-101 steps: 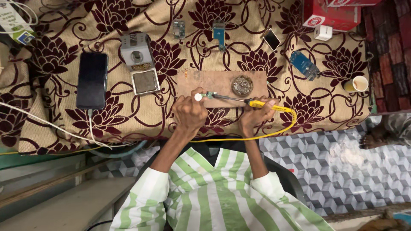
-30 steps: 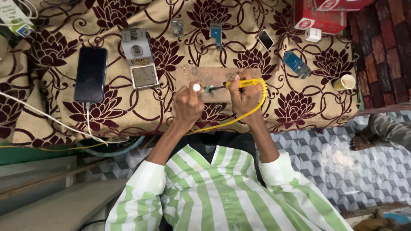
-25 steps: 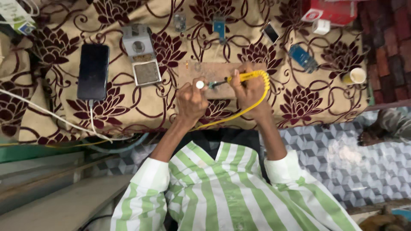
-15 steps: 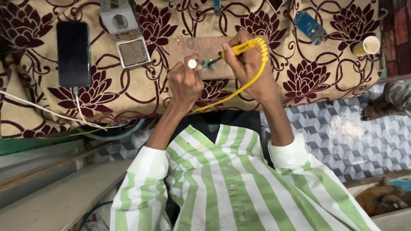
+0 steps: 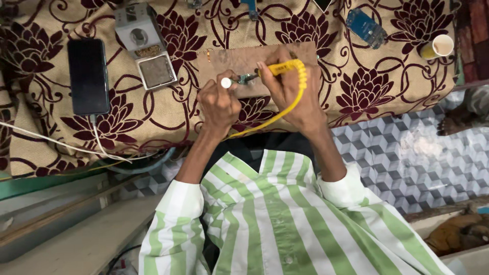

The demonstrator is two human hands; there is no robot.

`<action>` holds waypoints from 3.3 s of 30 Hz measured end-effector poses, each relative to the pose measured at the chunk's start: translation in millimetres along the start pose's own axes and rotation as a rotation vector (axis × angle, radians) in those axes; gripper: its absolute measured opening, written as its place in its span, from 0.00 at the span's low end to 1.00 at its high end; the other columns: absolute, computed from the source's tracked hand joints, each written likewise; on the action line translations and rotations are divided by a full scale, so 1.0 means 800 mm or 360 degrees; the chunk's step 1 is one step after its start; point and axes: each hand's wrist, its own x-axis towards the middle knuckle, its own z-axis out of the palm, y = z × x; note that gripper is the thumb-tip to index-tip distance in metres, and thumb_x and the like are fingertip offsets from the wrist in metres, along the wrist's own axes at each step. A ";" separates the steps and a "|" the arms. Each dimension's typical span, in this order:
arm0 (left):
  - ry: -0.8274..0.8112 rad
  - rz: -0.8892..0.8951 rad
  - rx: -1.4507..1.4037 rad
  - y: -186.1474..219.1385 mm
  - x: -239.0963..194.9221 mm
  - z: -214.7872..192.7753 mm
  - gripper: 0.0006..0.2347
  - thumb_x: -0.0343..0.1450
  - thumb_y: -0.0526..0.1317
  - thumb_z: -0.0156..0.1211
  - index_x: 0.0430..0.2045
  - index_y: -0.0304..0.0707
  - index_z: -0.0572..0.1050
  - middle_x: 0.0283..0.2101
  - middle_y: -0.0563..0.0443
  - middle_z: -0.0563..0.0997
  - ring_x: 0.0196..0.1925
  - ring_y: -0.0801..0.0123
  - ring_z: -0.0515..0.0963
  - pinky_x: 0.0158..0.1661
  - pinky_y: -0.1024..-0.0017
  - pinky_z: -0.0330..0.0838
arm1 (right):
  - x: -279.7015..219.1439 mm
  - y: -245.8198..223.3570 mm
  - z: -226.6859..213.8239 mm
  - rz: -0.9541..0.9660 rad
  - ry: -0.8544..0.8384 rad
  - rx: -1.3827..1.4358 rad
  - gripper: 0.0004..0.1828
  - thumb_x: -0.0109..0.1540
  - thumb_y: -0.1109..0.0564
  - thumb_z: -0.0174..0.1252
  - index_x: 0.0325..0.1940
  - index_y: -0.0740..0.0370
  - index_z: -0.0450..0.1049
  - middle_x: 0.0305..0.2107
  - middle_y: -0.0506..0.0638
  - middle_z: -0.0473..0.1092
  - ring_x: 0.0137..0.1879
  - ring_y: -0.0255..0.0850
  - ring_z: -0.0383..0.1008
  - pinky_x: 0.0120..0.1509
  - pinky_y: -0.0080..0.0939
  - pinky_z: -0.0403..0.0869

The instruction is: The person uses a soldering iron and a small bottle to apply flux or solder to a small electronic component on a work mat. They repeatedly heat the component and apply the substance, adjusting the component's position as needed.

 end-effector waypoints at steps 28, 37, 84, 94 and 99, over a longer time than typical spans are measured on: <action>-0.0037 0.0011 0.0001 -0.006 -0.010 0.008 0.07 0.69 0.22 0.52 0.35 0.28 0.75 0.24 0.50 0.83 0.15 0.74 0.71 0.21 0.70 0.59 | -0.094 0.157 0.042 0.0398 0.1171 0.0854 0.21 0.76 0.42 0.45 0.45 0.64 0.64 0.27 0.47 0.66 0.25 0.27 0.55 0.28 0.29 0.55; -0.0041 0.0002 -0.0021 -0.002 -0.001 0.002 0.09 0.68 0.23 0.52 0.37 0.30 0.75 0.25 0.52 0.83 0.18 0.72 0.76 0.22 0.69 0.59 | -0.096 0.149 0.053 0.0363 0.1092 0.0694 0.23 0.76 0.41 0.43 0.46 0.65 0.65 0.23 0.45 0.63 0.24 0.27 0.55 0.28 0.29 0.54; 0.0001 -0.0001 0.0107 -0.014 -0.014 0.014 0.08 0.72 0.24 0.49 0.34 0.31 0.77 0.17 0.54 0.79 0.09 0.76 0.63 0.14 0.73 0.54 | -0.090 0.153 0.138 0.0474 0.1630 0.1863 0.22 0.73 0.41 0.47 0.37 0.61 0.60 0.21 0.47 0.59 0.17 0.33 0.58 0.18 0.33 0.60; -0.0026 -0.0034 0.0013 -0.011 -0.010 0.010 0.08 0.71 0.24 0.48 0.36 0.32 0.76 0.19 0.55 0.80 0.12 0.76 0.69 0.17 0.71 0.57 | -0.105 0.184 0.153 0.0483 0.1741 0.1831 0.23 0.72 0.41 0.51 0.38 0.62 0.60 0.23 0.47 0.59 0.18 0.31 0.57 0.18 0.32 0.60; -0.0007 -0.0034 -0.0022 0.000 0.000 -0.004 0.07 0.70 0.24 0.50 0.35 0.31 0.75 0.21 0.53 0.81 0.15 0.71 0.72 0.20 0.68 0.59 | -0.102 0.177 0.151 0.0660 0.1758 0.1909 0.24 0.70 0.40 0.52 0.37 0.63 0.61 0.23 0.48 0.60 0.18 0.35 0.59 0.18 0.33 0.60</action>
